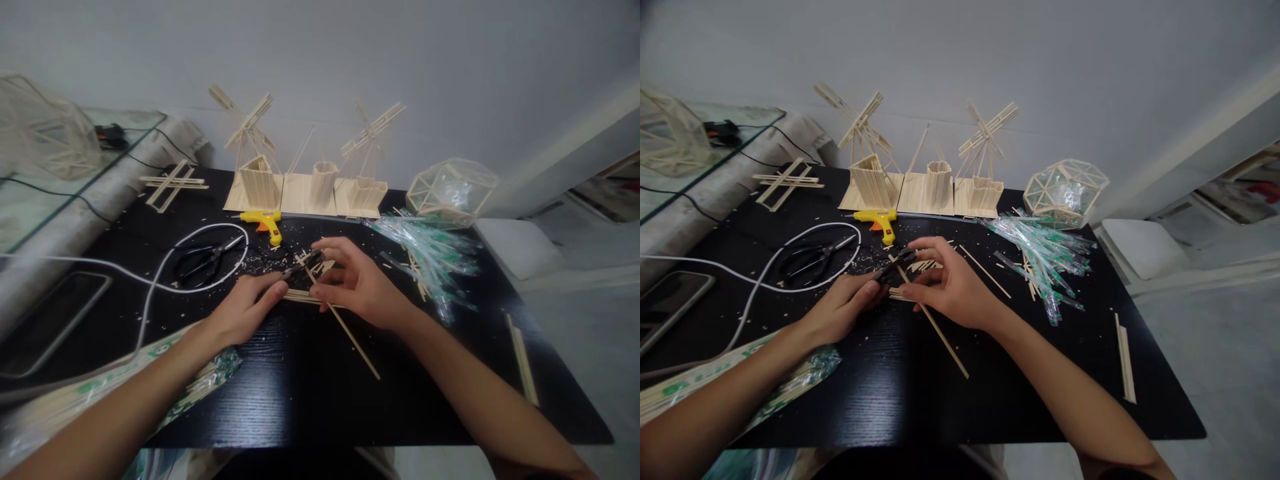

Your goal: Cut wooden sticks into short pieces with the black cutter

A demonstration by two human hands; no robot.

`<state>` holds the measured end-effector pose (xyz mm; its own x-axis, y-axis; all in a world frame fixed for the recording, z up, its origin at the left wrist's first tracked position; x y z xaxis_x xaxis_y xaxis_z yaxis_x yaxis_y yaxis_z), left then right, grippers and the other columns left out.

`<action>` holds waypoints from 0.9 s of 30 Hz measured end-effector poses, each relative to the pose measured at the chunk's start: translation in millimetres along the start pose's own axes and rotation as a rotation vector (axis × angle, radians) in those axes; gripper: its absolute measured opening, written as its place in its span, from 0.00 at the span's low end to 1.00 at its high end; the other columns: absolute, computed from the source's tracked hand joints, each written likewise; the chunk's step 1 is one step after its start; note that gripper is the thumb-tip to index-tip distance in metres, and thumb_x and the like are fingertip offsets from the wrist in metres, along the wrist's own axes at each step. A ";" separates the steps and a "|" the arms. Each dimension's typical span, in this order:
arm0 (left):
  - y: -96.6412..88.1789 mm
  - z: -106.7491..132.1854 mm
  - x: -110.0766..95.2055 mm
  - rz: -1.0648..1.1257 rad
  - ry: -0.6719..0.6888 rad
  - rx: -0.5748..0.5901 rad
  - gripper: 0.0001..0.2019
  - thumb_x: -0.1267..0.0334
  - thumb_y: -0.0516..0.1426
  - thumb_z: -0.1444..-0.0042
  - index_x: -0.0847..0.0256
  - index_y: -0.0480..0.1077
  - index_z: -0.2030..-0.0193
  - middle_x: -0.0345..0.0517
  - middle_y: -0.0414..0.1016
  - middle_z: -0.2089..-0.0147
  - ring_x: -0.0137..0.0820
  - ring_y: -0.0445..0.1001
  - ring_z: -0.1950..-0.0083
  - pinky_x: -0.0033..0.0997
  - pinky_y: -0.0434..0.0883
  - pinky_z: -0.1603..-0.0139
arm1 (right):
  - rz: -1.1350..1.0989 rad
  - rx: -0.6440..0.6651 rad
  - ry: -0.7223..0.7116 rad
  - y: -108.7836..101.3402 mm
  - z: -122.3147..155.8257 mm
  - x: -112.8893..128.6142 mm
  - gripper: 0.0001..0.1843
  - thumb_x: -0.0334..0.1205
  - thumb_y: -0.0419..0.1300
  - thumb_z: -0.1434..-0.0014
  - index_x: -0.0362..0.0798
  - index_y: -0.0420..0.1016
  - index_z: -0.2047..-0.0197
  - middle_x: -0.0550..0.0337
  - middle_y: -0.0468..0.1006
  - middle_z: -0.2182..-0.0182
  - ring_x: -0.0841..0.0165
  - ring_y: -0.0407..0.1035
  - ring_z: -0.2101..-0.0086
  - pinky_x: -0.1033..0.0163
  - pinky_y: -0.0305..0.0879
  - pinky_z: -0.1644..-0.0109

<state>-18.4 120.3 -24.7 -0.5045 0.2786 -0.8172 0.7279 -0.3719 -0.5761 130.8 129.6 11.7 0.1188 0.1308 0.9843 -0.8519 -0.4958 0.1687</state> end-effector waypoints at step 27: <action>10.8 4.9 4.6 0.089 -0.029 0.070 0.28 0.44 0.41 0.30 0.60 0.62 0.75 0.35 0.58 0.79 0.26 0.57 0.77 0.31 0.53 0.74 | -0.261 0.209 0.110 13.9 -2.1 -7.7 0.26 0.30 0.76 0.51 0.51 0.79 0.48 0.55 0.76 0.46 0.71 0.78 0.67 0.68 0.80 0.71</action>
<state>-15.1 113.3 -34.8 -0.4537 0.2164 -0.8645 0.7364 -0.4552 -0.5004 117.0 123.5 6.4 0.2537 0.3620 0.8970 -0.6758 -0.5972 0.4321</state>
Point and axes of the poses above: each hand's wrist, its own z-axis away from the middle knuckle, its own y-axis out of the palm, x = y × z, the point moved 9 cm from there along -z, towards the middle knuckle
